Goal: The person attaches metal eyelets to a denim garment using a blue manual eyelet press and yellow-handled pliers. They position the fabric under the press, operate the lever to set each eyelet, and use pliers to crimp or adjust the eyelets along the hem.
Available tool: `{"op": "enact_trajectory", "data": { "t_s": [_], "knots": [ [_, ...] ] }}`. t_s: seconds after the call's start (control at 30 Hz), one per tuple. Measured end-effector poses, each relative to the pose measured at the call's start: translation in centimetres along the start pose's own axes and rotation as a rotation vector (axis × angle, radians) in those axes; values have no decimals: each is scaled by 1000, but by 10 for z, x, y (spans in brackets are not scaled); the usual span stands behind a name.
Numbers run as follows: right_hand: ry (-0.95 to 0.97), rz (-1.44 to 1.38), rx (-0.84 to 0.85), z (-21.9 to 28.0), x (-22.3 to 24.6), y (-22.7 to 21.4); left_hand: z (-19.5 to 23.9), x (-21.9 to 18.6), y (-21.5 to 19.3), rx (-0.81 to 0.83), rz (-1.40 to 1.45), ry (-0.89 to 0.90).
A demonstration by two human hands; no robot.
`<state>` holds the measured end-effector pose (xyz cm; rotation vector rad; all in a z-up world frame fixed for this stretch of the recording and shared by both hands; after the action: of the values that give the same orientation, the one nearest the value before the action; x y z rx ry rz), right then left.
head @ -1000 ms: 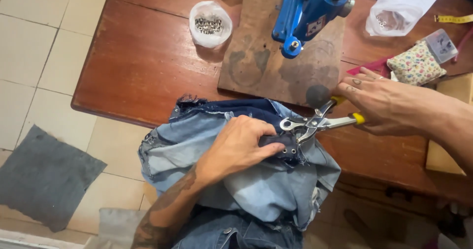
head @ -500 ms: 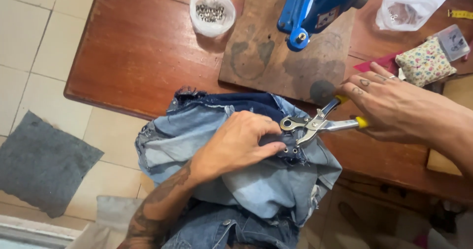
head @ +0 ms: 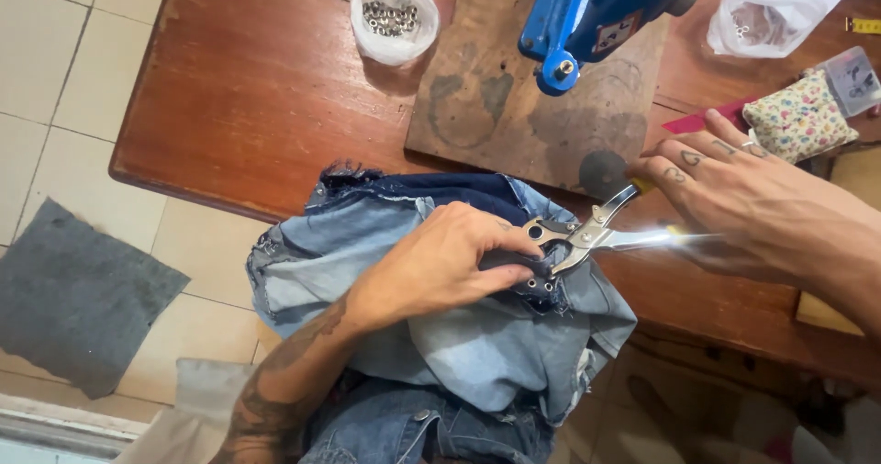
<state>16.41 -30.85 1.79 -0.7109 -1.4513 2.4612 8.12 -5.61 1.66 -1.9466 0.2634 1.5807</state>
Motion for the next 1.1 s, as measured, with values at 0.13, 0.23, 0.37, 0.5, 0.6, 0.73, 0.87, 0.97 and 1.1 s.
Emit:
{"op": "enact_trajectory", "data": {
  "t_s": [0.13,0.23,0.37,0.5,0.6,0.73,0.87,0.97,1.1],
  "knots": [
    [5,-2,-54,-4,6,-20,3,0,-7,-53,26,-13],
    [-3,27,-90,2,10,-25,-1,8,-10,-29,15,-135],
    [47,-11,209,8,11,10,-4,23,-9,40,-16,-345],
    [3,19,129,14,19,7,-6,25,-9,94,77,-394],
    [29,122,108,16,19,6,-7,34,-6,119,89,-449],
    [91,15,211,24,15,26,-7,40,1,106,152,-446],
    [69,-137,179,30,15,43,-11,47,9,134,262,-400],
    [176,-364,325,30,10,50,-10,42,6,112,240,-357],
    [384,-400,289,35,3,43,-4,31,1,94,191,-351]
  ]
}}
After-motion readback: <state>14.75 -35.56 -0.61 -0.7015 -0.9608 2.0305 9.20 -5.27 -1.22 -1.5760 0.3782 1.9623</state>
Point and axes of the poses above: each hand's wrist, its own z-axis away from the middle knuckle, its own y-axis out of the palm, x = y × z, the point moved 10 cm from there along -z, towards the middle knuckle, and after that the axes turned 6 degrees about z, right-handed, at the moved point
